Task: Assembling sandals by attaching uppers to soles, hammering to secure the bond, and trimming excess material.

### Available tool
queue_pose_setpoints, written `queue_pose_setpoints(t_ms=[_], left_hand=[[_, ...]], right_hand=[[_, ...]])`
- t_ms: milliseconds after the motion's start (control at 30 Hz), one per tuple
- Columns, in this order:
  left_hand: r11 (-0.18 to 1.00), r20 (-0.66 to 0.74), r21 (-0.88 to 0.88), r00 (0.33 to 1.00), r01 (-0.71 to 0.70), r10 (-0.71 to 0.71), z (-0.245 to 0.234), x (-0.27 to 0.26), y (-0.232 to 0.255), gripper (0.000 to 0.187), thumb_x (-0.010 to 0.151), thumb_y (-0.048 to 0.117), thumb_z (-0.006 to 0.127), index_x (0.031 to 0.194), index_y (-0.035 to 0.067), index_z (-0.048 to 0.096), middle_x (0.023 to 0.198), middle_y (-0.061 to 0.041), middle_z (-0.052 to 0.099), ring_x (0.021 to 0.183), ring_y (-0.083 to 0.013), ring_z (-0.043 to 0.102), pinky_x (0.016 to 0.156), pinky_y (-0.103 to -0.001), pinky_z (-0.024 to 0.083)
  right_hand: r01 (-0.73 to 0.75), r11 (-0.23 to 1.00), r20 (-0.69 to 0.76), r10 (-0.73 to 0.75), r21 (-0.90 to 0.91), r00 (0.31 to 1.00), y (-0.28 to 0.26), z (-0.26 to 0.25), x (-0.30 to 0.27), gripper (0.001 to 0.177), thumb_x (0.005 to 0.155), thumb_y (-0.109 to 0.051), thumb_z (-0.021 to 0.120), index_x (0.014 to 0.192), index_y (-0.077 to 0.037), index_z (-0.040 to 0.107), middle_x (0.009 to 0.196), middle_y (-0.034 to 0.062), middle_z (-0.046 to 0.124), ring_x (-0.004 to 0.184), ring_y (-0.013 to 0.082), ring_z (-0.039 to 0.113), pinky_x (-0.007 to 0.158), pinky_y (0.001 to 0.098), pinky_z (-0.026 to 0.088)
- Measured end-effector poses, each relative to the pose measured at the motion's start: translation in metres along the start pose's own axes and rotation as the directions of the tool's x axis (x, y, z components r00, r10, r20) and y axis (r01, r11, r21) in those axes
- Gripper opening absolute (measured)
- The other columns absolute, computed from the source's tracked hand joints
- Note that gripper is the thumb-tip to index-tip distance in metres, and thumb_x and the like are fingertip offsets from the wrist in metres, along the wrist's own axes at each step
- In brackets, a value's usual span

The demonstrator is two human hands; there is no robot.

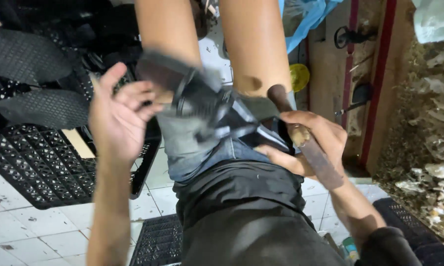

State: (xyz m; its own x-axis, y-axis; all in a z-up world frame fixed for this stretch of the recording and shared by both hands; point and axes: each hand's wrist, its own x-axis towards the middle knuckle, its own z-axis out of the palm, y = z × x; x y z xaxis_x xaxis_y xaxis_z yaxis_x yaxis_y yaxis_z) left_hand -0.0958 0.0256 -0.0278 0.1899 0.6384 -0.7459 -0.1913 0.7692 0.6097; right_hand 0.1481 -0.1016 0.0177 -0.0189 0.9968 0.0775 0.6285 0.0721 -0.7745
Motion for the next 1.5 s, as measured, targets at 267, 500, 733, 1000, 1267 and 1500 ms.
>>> queue_pose_setpoints(t_ms=[267,500,733,1000,1267,1500], left_hand=[[0.824,0.458,-0.549,0.875,0.139,0.158,0.045,-0.019,-0.125,0.077,0.071,0.000,0.067,0.130,0.028,0.027,0.124,-0.017,0.045,0.117,-0.0340,0.043,0.095,-0.046,0.040],[0.787,0.315,-0.539,0.938,0.301,-0.143,0.057,-0.007,-0.138,0.024,0.077,0.016,0.062,0.093,0.004,0.051,0.082,-0.023,0.060,0.067,-0.0321,0.064,0.052,-0.037,0.057],[0.842,0.266,-0.428,0.936,0.330,-0.231,0.065,-0.005,-0.124,0.025,0.072,0.025,0.068,0.080,0.004,0.055,0.071,-0.019,0.060,0.058,-0.0262,0.062,0.051,-0.032,0.055],[0.802,0.405,-0.455,0.892,0.387,-0.201,0.054,-0.002,-0.141,0.022,0.070,0.015,0.069,0.081,0.002,0.055,0.072,-0.019,0.058,0.059,-0.0267,0.059,0.057,-0.033,0.053],[0.691,0.449,-0.453,0.814,0.564,-0.369,0.054,0.011,-0.125,0.023,0.067,0.009,0.069,0.081,-0.002,0.055,0.060,-0.016,0.058,0.050,-0.0267,0.062,0.057,-0.039,0.052],[0.688,0.381,-0.454,0.822,0.566,-0.424,0.055,0.020,-0.126,0.021,0.065,0.006,0.070,0.079,0.001,0.055,0.062,-0.012,0.059,0.058,-0.0291,0.064,0.056,-0.043,0.053]], right_hand=[[-0.176,0.974,-0.337,0.118,-0.145,0.934,-0.021,0.033,-0.019,0.048,0.059,-0.025,0.083,0.093,0.000,0.062,0.066,0.0066,0.055,0.053,0.0198,0.055,0.053,0.0285,0.046],[-0.317,0.930,0.007,0.322,0.183,0.947,0.008,0.006,-0.035,0.029,0.064,-0.014,0.074,0.091,-0.006,0.066,0.069,0.0069,0.061,0.052,0.0182,0.058,0.049,0.0276,0.048],[-0.322,0.757,-0.012,0.399,0.569,0.917,0.014,-0.002,0.002,0.018,0.065,-0.003,0.070,0.078,0.004,0.061,0.074,0.0155,0.061,0.061,0.0146,0.054,0.053,0.0256,0.044],[-0.328,0.696,0.004,0.424,0.639,0.906,0.025,0.011,0.006,0.020,0.062,-0.003,0.072,0.076,0.006,0.060,0.074,0.0175,0.063,0.069,0.0188,0.061,0.058,0.0276,0.049],[-0.484,0.123,0.224,0.770,0.867,0.597,0.023,0.030,0.028,0.015,0.072,0.002,0.059,0.081,0.010,0.050,0.078,0.0258,0.058,0.027,0.0056,0.034,0.022,0.0207,0.031],[-0.663,0.164,0.254,0.836,0.730,0.487,0.006,0.011,0.055,0.016,0.068,0.009,0.060,0.083,0.012,0.054,0.053,0.0236,0.050,0.026,0.0089,0.035,0.023,0.0204,0.031]])
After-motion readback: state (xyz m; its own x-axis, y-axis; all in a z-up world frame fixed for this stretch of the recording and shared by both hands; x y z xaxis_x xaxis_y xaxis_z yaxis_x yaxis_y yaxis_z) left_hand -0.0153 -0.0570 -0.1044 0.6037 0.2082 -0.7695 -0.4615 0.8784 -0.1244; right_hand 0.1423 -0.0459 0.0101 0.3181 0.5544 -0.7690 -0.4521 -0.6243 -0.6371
